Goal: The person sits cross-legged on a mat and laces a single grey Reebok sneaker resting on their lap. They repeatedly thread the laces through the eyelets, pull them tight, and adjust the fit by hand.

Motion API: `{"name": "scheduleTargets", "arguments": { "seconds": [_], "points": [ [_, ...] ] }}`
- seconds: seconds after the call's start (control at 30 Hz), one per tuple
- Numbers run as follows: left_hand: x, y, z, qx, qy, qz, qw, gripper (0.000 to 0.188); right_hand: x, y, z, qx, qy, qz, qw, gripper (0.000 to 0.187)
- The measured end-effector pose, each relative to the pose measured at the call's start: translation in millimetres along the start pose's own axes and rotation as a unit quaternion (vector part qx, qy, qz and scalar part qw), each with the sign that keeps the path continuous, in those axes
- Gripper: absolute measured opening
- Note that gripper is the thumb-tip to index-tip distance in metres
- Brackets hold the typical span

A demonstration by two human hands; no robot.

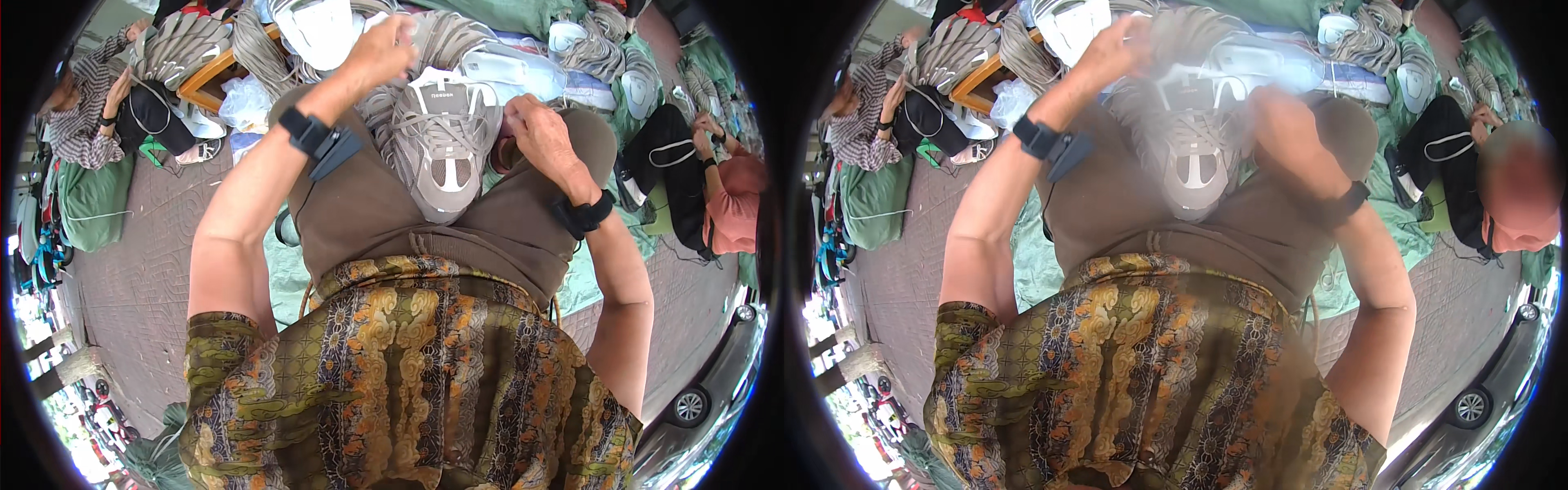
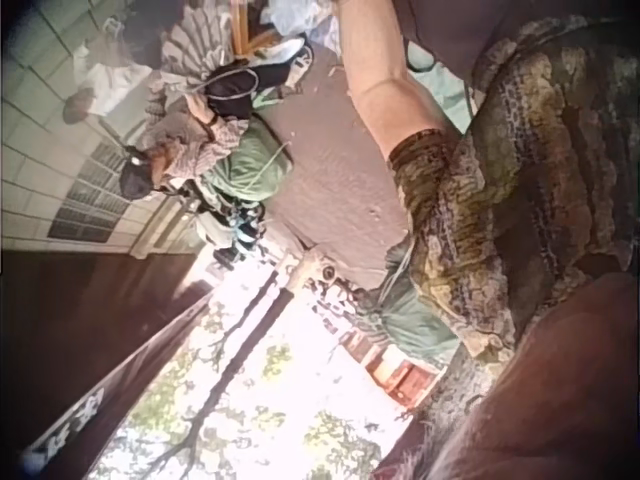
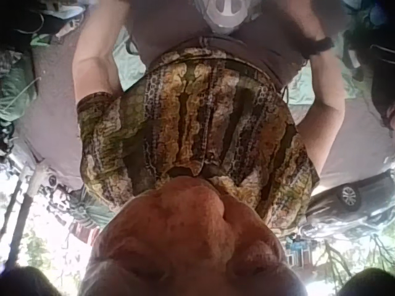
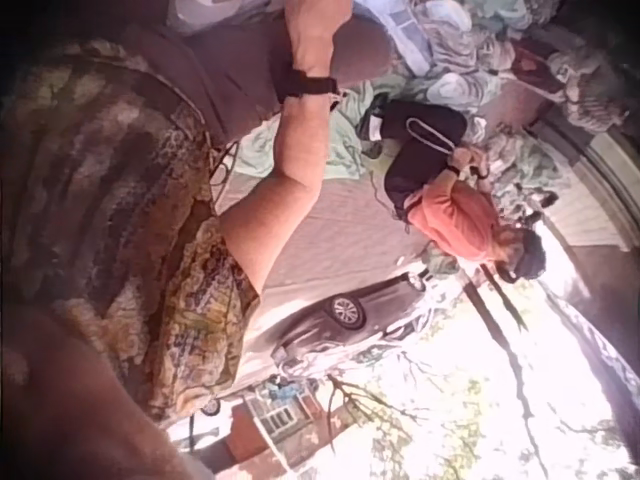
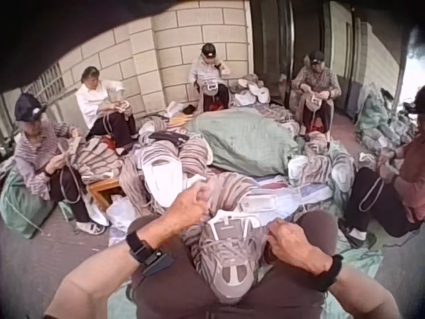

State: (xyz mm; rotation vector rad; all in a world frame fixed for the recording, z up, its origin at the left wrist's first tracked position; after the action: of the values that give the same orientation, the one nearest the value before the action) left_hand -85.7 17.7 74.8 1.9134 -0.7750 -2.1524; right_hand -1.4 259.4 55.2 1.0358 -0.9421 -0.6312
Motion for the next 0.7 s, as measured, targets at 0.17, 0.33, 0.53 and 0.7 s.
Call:
{"name": "scheduleTargets", "arguments": {
  "seconds": [0.17,0.33,0.53,0.7],
  "points": [
    [29.6,-43.6,-46.4,0.028,-0.136,0.195,0.971,0.024,3.8,-35.2,-11.2,0.098,0.012,0.094,0.991,0.010],
    [20.6,-70.1,-56.7,0.007,-0.168,0.254,0.952,0.016,30.3,-43.1,-8.2,0.011,0.059,0.025,0.998,0.015],
    [23.3,-69.6,-43.1,0.009,-0.171,0.213,0.962,0.009,37.5,-51.3,-2.0,0.033,0.035,0.010,0.999,0.018],
    [13.5,-59.8,-33.0,0.071,-0.127,0.210,0.967,0.008,56.2,-53.6,8.0,-0.001,0.077,0.013,0.997,0.015]
  ]
}}
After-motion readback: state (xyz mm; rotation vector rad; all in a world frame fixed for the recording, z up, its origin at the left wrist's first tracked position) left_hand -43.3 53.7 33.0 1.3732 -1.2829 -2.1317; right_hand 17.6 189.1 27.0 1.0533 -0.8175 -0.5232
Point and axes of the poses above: each hand's wrist, its own z-axis towards the middle knuckle, its own y-axis out of the back of the hand, x = y × z, the point moved 6 cm from there along z, towards the middle knuckle, and after that the axes turned 2 degrees about y, right-handed, at the moved point
